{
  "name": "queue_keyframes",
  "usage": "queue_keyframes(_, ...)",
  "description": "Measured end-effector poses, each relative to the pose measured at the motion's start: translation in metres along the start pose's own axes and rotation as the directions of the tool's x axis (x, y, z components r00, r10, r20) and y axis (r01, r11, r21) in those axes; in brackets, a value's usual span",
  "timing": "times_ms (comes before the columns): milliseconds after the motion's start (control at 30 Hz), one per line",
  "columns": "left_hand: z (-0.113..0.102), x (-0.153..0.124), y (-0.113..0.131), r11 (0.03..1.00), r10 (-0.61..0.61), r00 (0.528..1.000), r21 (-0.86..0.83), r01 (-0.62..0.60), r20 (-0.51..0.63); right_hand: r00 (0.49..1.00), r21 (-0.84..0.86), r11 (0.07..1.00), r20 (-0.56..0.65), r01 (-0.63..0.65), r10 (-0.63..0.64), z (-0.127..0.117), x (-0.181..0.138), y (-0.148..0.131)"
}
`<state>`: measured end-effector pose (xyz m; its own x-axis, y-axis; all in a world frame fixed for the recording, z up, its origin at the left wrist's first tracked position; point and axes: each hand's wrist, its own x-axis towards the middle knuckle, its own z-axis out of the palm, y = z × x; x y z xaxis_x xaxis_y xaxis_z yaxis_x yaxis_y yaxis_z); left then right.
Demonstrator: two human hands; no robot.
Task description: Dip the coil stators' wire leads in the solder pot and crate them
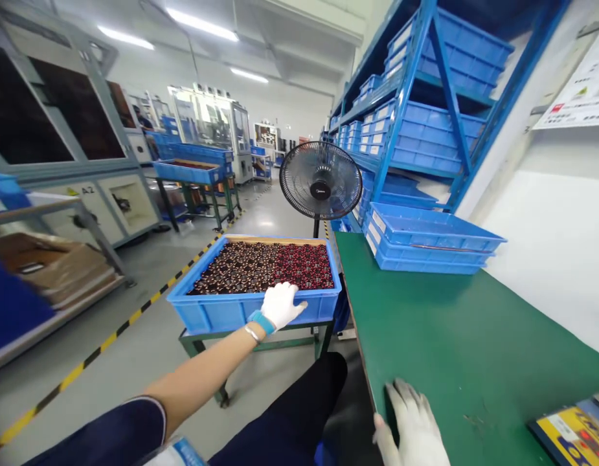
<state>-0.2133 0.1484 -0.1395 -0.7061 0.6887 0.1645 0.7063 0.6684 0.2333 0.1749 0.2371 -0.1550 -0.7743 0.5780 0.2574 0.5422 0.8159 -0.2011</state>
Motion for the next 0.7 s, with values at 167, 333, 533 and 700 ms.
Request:
queue_keyframes(167,0.003,0.014,0.004,0.998,0.032,0.999,0.057,-0.033,0.015,0.998,-0.016,0.998,0.004,-0.068,0.068,0.000,0.017,-0.005)
queue_keyframes(333,0.001,0.014,0.001,0.993,0.047,0.998,0.111,-0.050,0.030,0.994,0.059,0.993,-0.035,-0.098,0.100,-0.006,0.013,-0.015)
queue_keyframes(533,-0.001,0.011,-0.003,0.987,0.041,0.997,0.151,-0.050,0.062,0.991,0.136,0.985,-0.065,-0.108,0.117,-0.013,0.011,-0.016)
queue_keyframes(700,-0.005,-0.002,-0.011,0.979,0.071,0.995,0.184,-0.084,0.073,0.992,0.147,0.982,-0.019,-0.120,0.125,-0.013,0.010,-0.013)
